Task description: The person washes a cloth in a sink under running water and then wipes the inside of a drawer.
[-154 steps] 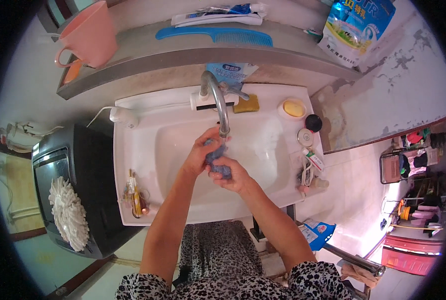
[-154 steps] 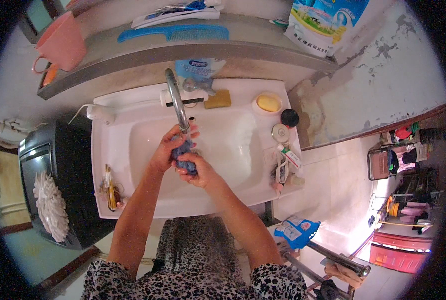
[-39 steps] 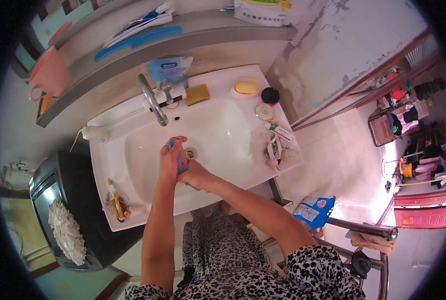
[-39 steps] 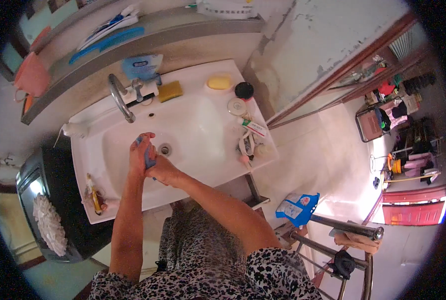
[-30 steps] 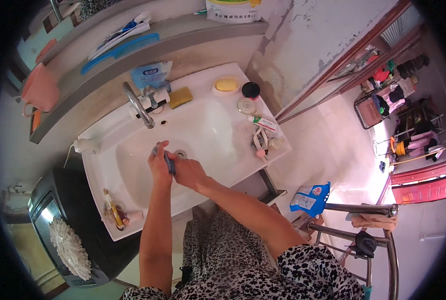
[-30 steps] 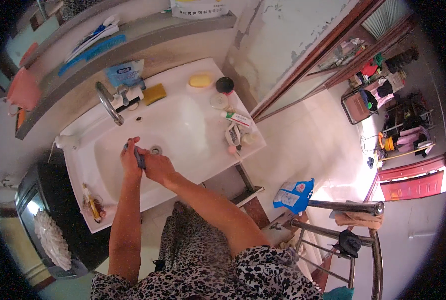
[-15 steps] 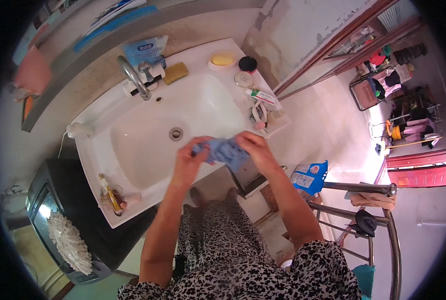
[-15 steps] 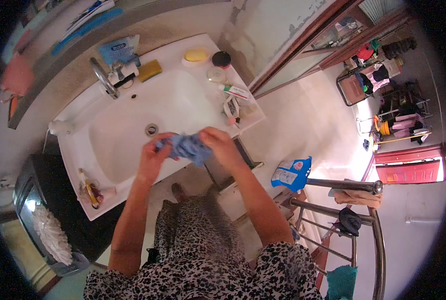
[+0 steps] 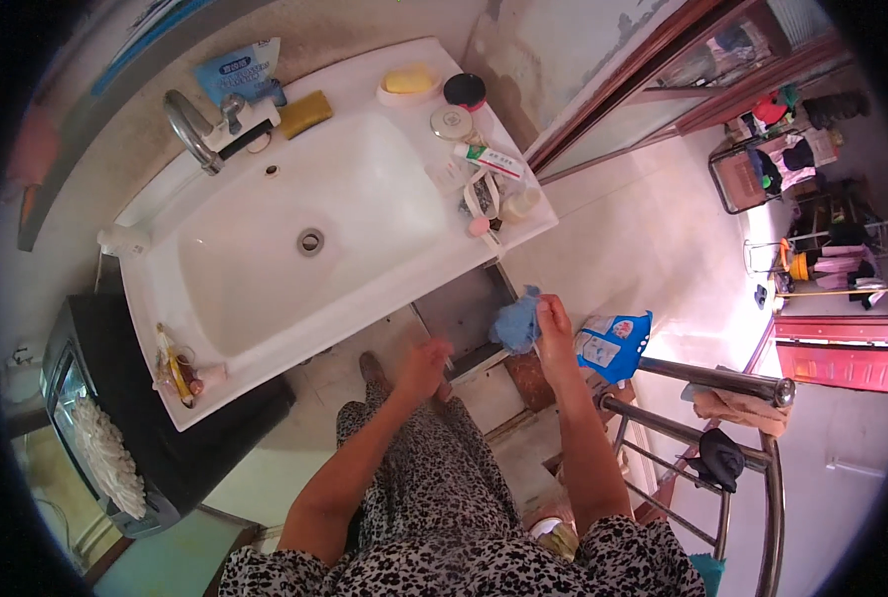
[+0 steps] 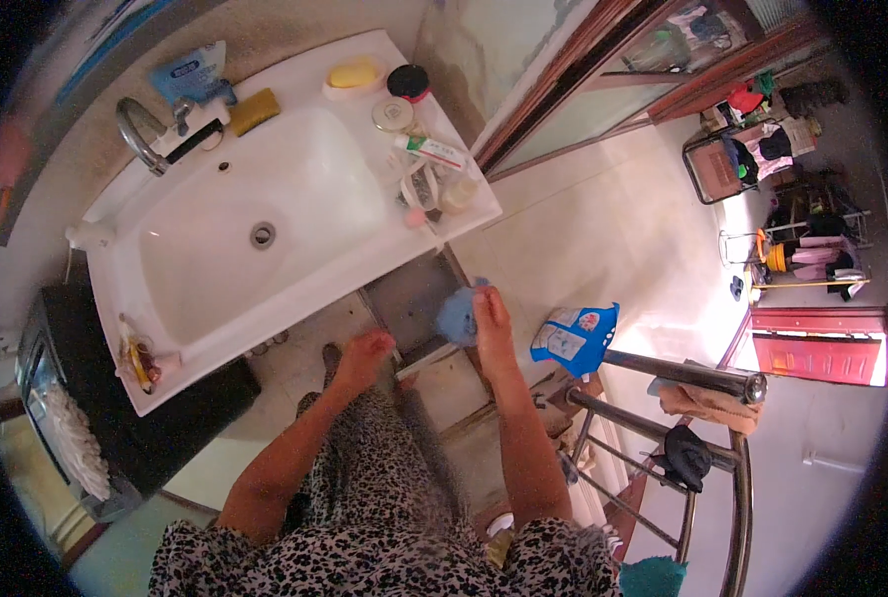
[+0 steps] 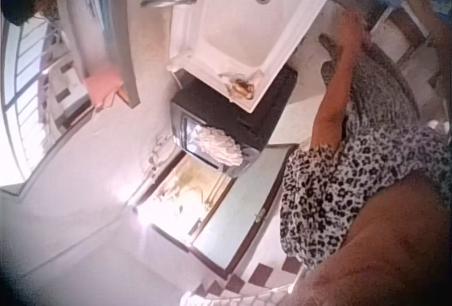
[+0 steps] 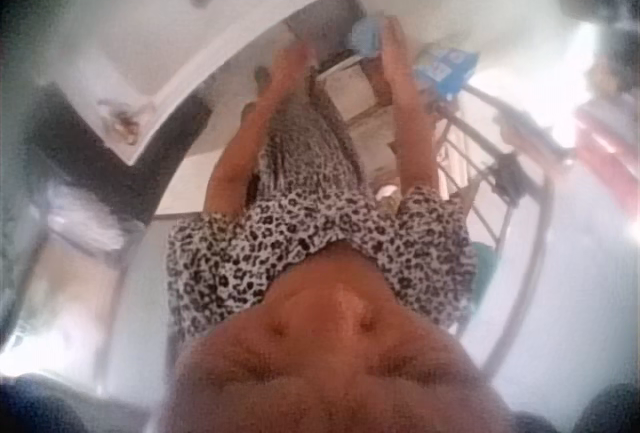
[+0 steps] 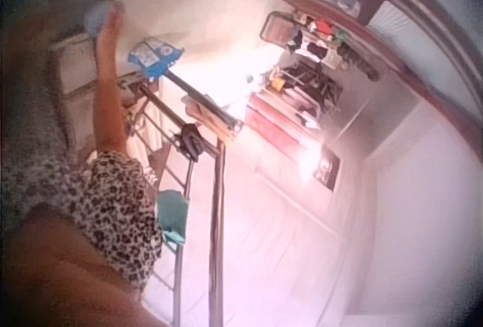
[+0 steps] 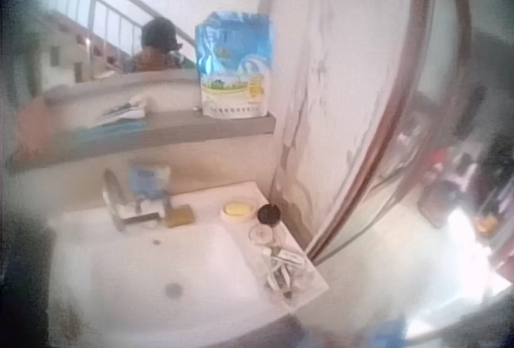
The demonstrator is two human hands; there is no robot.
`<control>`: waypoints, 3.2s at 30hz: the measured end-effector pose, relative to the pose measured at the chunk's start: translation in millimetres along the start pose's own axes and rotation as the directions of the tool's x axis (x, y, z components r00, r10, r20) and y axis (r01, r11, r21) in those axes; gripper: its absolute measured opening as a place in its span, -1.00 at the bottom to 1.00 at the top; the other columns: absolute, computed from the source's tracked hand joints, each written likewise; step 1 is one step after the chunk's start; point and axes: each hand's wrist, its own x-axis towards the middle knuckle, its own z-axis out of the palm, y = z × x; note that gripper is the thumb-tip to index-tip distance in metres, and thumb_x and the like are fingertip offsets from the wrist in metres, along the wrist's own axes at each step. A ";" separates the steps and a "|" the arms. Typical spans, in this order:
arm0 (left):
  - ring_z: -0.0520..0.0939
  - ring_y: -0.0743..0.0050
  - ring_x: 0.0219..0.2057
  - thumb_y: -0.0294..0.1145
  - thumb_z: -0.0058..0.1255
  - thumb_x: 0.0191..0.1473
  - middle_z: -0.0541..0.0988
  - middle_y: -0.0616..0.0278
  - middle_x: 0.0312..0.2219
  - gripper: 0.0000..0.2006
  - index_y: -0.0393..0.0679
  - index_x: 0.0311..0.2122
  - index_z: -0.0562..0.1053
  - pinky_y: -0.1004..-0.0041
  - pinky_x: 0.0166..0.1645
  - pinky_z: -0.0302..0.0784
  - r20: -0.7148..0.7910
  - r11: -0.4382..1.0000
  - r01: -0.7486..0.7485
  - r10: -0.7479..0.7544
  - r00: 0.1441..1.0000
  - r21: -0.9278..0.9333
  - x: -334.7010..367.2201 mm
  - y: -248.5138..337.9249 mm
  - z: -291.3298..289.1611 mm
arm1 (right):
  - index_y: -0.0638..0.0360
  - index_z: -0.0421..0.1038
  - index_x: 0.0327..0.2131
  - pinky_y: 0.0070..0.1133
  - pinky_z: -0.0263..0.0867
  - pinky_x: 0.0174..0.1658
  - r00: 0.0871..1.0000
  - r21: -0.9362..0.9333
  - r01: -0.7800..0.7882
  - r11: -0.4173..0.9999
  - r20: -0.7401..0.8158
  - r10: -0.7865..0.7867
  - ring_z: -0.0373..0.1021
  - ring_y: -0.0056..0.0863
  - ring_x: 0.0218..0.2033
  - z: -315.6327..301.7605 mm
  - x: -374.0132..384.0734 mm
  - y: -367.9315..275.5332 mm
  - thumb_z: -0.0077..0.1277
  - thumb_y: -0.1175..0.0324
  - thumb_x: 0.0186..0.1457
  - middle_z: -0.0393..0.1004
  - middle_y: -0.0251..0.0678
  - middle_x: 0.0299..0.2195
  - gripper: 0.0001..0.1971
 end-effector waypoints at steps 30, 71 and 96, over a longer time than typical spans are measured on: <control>0.45 0.08 -0.31 -0.53 -0.04 -0.07 0.33 0.09 -0.30 -0.71 -0.16 -0.18 0.27 0.30 -0.35 0.54 0.022 0.598 -0.230 0.333 0.943 0.768 -41.4 -43.4 55.3 | 0.15 0.48 -0.27 -0.37 0.30 -0.17 0.596 -0.861 0.507 -0.032 0.323 0.735 0.41 -0.24 -0.19 49.7 70.3 148.8 -0.09 0.19 -0.16 0.47 -0.11 -0.24 -0.63; 0.51 0.03 -0.41 -0.27 -0.04 0.03 0.50 -0.03 -0.43 -0.72 -0.32 -0.29 0.43 0.22 -0.20 0.40 -0.430 0.825 -0.126 0.410 0.804 0.551 75.1 17.8 44.0 | 0.15 0.10 0.09 -0.61 0.26 -0.15 0.856 -0.342 -0.034 0.939 -0.494 -0.149 0.30 -0.55 -0.17 -39.0 -3.2 97.9 -0.16 0.33 0.15 0.29 -0.31 -0.05 -0.57; 0.48 -0.11 -0.22 -0.29 -0.33 0.05 0.46 -0.18 -0.23 -0.67 -0.30 -0.27 0.43 0.16 -0.15 0.38 0.540 0.634 -0.279 -0.262 0.800 0.721 133.7 -39.5 108.3 | 0.11 -0.03 0.17 -0.62 0.09 -0.01 0.907 -0.151 -0.012 0.988 -0.418 -0.053 0.15 -0.60 -0.07 -26.5 3.4 125.2 -0.25 0.37 0.18 0.09 -0.38 0.11 -0.52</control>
